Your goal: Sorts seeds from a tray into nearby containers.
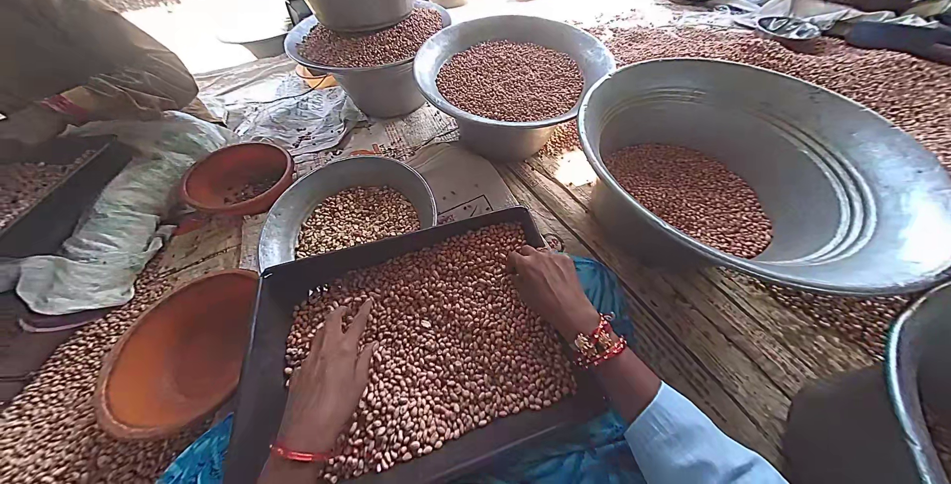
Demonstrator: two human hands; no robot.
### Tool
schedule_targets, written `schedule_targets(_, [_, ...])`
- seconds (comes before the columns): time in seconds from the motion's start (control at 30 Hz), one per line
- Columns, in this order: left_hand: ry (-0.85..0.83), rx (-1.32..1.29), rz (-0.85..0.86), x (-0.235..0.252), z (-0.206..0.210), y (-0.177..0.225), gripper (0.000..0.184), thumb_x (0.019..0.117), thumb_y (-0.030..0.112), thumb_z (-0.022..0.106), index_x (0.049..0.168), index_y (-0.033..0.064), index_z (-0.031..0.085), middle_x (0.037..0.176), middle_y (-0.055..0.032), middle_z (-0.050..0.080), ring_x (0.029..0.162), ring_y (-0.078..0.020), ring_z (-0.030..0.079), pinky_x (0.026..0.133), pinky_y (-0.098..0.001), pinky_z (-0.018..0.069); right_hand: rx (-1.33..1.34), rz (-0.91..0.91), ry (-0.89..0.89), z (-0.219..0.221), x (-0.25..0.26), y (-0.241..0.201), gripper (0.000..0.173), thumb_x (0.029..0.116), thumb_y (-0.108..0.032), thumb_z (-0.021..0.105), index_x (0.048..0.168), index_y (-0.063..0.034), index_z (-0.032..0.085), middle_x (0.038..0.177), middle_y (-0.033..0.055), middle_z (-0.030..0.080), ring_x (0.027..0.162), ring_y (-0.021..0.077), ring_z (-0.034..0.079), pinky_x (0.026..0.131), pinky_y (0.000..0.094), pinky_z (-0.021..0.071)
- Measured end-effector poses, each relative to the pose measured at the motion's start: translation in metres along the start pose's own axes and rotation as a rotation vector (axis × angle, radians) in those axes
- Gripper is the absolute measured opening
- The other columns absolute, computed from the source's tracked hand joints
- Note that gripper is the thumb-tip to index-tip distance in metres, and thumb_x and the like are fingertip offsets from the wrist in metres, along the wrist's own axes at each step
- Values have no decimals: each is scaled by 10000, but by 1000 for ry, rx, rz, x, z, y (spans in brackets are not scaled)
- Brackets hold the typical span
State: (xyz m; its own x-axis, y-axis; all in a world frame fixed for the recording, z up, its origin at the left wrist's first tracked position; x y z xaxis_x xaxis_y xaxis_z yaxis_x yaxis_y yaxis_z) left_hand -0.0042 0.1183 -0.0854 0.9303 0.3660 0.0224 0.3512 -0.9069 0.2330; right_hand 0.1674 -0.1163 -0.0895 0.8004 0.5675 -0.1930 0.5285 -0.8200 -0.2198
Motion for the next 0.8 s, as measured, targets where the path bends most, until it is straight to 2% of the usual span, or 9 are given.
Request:
schedule_targets(0.1, [169, -61, 151, -10, -12, 1, 376, 821, 48, 762, 1196, 70, 741, 1199, -282, 646, 1053, -522, 651, 777, -655, 549, 63, -60, -116, 0, -12, -17, 253, 1016, -183, 551, 1178, -46, 688, 1144, 207, 695, 1053, 395, 680, 835, 578, 509])
schedule_targets(0.17, [154, -143, 266, -20, -3, 20, 239, 789, 87, 785, 1028, 104, 784, 1046, -191, 705, 934, -422, 702, 734, -576, 584, 257, -291, -233, 2, -30, -45, 222, 993, -211, 628, 1119, -55, 722, 997, 178, 726, 938, 366, 696, 797, 580, 509])
schedule_targets(0.27, [62, -198, 348, -33, 19, 53, 128, 772, 127, 810, 900, 126, 799, 914, -124, 718, 861, -352, 718, 655, -518, 595, 584, -656, -437, 9, -60, -89, 191, 974, -175, 712, 1107, -44, 754, 882, 98, 740, 775, 211, 676, 757, 456, 538])
schedule_targets(0.4, [-8, -73, 355, -37, 41, 76, 155, 772, 155, 845, 918, 116, 806, 906, -141, 701, 862, -360, 708, 597, -480, 583, 402, -564, -293, 25, -63, -97, 166, 990, -194, 657, 1038, -70, 756, 899, 127, 735, 841, 315, 700, 746, 562, 514])
schedule_targets(0.5, [-40, -3, 361, -38, 51, 83, 182, 772, 168, 856, 918, 79, 793, 926, -160, 697, 887, -363, 709, 609, -470, 588, 306, -555, -193, 48, -63, -103, 161, 982, -164, 632, 987, -53, 749, 906, 157, 731, 854, 357, 709, 707, 573, 519])
schedule_targets(0.6, [-50, -38, 367, -39, 52, 80, 192, 795, 167, 840, 928, 39, 788, 926, -172, 700, 900, -369, 712, 654, -481, 599, 249, -522, -231, 65, -67, -112, 170, 990, -142, 622, 1048, -40, 745, 976, 189, 728, 889, 389, 708, 723, 581, 528])
schedule_targets(0.67, [-59, -193, 335, -35, 46, 69, 152, 817, 123, 783, 936, 29, 780, 903, -150, 718, 855, -334, 724, 701, -490, 602, 209, -519, -219, 74, -69, -115, 169, 1005, -135, 599, 1001, -12, 716, 940, 206, 713, 856, 403, 705, 692, 575, 528])
schedule_targets(0.73, [1, -327, 269, -23, 29, 53, 168, 822, 108, 671, 958, 36, 740, 859, -105, 722, 748, -254, 720, 676, -437, 602, 201, -517, -217, 79, -70, -116, 154, 997, -101, 585, 971, 0, 699, 915, 210, 705, 837, 405, 702, 674, 572, 527])
schedule_targets(0.8, [72, -348, 222, -9, 12, 42, 234, 803, 68, 586, 998, 14, 704, 846, -114, 695, 684, -241, 679, 615, -413, 566, 203, -512, -241, 83, -70, -115, 148, 998, -102, 585, 981, 2, 689, 916, 212, 701, 844, 410, 700, 682, 576, 524])
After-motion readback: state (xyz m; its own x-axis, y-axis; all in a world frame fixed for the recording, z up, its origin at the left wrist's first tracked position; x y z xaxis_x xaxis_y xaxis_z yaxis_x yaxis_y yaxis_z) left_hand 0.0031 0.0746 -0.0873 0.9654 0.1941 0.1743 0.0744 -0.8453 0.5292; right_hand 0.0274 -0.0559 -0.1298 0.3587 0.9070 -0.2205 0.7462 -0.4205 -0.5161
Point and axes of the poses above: each hand's wrist, its own x-axis towards the middle knuckle, its own z-axis out of the palm, y = z × x, the point moved 9 cm from there along x, towards the middle knuckle
